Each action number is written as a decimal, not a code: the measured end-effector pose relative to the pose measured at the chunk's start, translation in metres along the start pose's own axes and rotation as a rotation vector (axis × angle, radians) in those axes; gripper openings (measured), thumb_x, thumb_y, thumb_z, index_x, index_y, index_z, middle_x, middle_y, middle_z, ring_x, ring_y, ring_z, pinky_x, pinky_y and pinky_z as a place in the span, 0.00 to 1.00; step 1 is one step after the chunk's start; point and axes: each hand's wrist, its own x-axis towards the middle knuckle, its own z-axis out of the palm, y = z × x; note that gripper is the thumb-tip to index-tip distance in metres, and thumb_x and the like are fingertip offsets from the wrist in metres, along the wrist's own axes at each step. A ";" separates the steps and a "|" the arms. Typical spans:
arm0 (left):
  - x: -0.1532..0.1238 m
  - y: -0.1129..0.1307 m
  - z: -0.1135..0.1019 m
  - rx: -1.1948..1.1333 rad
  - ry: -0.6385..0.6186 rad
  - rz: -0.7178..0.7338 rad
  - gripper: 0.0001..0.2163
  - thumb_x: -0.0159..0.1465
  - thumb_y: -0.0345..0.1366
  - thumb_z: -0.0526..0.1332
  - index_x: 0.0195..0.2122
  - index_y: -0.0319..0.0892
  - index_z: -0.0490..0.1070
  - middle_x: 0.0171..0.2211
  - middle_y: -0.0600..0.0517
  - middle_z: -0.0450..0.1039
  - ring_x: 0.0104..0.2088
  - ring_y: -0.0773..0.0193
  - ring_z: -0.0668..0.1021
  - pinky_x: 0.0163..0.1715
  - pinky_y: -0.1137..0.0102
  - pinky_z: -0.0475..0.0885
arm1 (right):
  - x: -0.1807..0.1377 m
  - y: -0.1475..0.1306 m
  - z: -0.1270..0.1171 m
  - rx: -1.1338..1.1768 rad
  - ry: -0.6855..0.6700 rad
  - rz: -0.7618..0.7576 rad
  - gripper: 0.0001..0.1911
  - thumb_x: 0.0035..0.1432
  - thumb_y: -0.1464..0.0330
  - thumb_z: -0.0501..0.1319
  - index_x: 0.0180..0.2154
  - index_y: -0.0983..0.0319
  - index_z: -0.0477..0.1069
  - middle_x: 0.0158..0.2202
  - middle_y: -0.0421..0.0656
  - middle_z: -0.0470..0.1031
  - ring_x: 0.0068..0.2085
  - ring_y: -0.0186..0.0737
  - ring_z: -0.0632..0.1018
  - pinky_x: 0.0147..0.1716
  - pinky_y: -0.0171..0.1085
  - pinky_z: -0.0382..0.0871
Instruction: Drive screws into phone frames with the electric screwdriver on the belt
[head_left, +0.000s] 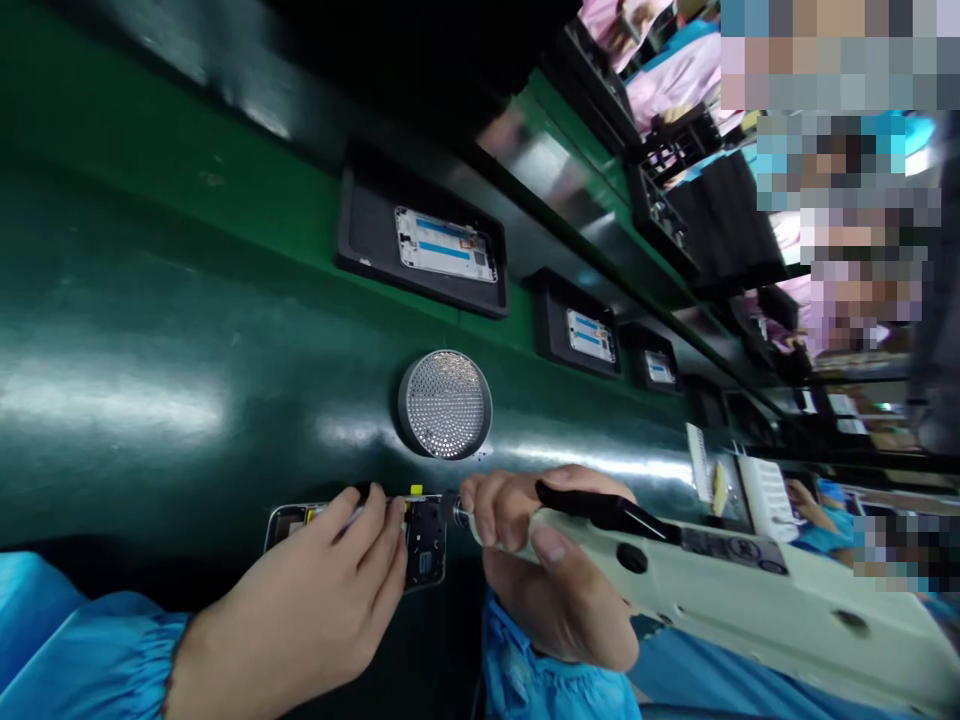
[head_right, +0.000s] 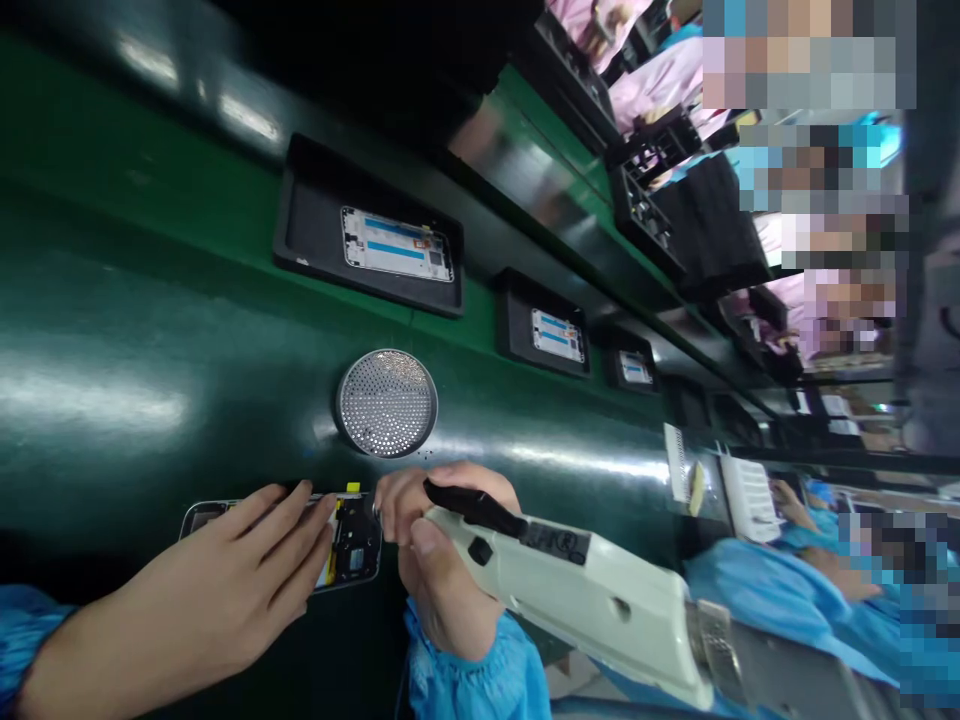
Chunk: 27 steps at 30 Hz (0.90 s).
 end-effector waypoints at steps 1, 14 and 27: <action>0.000 0.000 0.000 0.003 0.002 -0.002 0.22 0.62 0.43 0.66 0.52 0.33 0.76 0.51 0.38 0.77 0.51 0.38 0.75 0.51 0.49 0.62 | 0.000 0.000 0.000 0.003 -0.002 0.000 0.15 0.59 0.71 0.57 0.48 0.55 0.68 0.23 0.35 0.64 0.25 0.34 0.69 0.31 0.42 0.66; -0.002 0.003 0.000 -0.002 0.003 -0.006 0.25 0.58 0.43 0.68 0.53 0.33 0.76 0.51 0.38 0.77 0.52 0.38 0.74 0.52 0.49 0.63 | -0.002 0.004 0.001 -0.054 0.021 0.052 0.08 0.59 0.70 0.60 0.42 0.55 0.68 0.22 0.34 0.63 0.25 0.33 0.68 0.32 0.41 0.67; 0.000 0.003 -0.006 -0.031 -0.038 -0.105 0.28 0.57 0.45 0.68 0.55 0.32 0.74 0.55 0.34 0.73 0.53 0.38 0.74 0.52 0.50 0.64 | -0.003 0.007 0.002 -0.070 0.029 -0.020 0.12 0.60 0.71 0.58 0.46 0.55 0.68 0.22 0.33 0.63 0.23 0.33 0.68 0.30 0.40 0.67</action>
